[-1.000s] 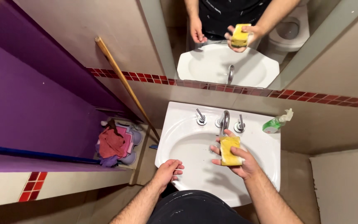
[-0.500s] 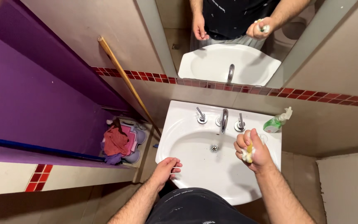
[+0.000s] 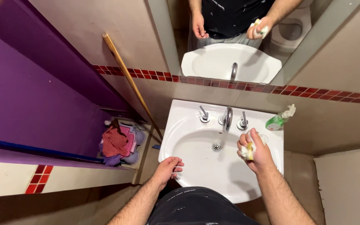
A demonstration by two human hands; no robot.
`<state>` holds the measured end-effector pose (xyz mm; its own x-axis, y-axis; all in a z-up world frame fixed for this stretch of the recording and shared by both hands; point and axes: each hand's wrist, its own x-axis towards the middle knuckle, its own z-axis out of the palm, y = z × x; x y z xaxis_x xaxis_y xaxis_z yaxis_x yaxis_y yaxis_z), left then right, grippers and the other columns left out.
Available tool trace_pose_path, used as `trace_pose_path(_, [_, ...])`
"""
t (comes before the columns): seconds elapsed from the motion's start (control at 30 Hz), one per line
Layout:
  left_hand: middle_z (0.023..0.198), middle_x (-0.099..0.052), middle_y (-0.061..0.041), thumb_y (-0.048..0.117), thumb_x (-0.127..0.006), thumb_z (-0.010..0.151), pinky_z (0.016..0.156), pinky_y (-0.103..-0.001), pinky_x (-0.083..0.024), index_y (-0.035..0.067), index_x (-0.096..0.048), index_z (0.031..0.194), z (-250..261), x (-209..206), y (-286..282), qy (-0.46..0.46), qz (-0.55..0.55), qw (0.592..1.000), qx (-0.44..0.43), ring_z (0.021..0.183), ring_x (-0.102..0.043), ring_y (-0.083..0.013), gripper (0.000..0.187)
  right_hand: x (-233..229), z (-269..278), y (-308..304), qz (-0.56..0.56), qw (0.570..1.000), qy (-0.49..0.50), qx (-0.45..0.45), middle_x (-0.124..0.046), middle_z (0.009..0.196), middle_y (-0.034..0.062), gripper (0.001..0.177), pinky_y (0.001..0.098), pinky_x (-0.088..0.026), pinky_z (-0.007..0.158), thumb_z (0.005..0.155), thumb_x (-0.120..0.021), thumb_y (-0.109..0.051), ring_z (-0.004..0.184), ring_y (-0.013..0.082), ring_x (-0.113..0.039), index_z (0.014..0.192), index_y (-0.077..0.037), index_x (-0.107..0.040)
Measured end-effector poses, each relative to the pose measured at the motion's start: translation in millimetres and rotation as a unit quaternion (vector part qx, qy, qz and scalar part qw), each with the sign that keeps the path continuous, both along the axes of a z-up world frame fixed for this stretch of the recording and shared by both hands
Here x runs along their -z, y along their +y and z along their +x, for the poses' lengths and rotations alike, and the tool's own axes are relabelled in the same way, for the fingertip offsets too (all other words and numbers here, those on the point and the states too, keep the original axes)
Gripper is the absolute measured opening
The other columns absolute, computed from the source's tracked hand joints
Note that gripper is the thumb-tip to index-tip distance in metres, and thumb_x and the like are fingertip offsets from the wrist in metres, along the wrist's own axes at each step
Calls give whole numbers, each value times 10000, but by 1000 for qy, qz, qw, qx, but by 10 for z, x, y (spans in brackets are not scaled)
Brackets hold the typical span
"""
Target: The person cleans a bathroom sink using a sponge and liquid soap. They apply soap to the sponge, scrub the faucet and sink basin, and wipe the surrounding surfaces.
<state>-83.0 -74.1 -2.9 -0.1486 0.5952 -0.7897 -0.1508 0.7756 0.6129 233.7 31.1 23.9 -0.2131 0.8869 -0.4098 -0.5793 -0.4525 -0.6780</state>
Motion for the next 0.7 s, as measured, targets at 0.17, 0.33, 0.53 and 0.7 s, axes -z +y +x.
trace_pose_path(0.17, [1041, -767, -5, 308, -561, 1007, 657, -218, -432, 134, -701, 1102, -204, 107, 26, -2, 0, 1000, 10, 823, -673, -88, 243, 290, -66, -12, 10, 998, 52, -25, -591, 961, 75, 352, 277, -403, 445, 1062, -520, -496, 612, 148, -516, 931, -172, -563])
trace_pose_path(0.33, [1077, -772, -22, 281, -552, 1023, 685, -217, -469, 129, -691, 1120, -536, 252, 64, -24, 10, 1000, -1, 826, -666, -99, 228, 113, -423, -138, 12, 993, 58, -101, -579, 1392, 211, 474, 541, -598, 733, 938, -573, -185, 1004, 379, -672, 1393, -108, -468])
trace_pose_path(0.53, [1093, -756, -6, 304, -549, 1016, 724, -232, -477, 137, -679, 1156, -927, 67, 133, -18, -9, 1000, 16, 895, -671, -104, 254, -54, -892, -274, -33, 979, 60, -192, -454, 1541, 175, 600, 529, -650, 673, 904, -648, -162, 1071, 432, -670, 1451, -240, -416])
trace_pose_path(0.7, [1082, -755, -14, 288, -541, 1017, 716, -229, -460, 133, -679, 1148, -1186, 152, 239, -34, -6, 999, 16, 867, -659, -99, 246, 338, -1131, -99, -109, 991, 15, -79, -648, 1185, 198, 367, 252, -411, 408, 992, -558, -345, 793, 212, -612, 1295, -139, -567])
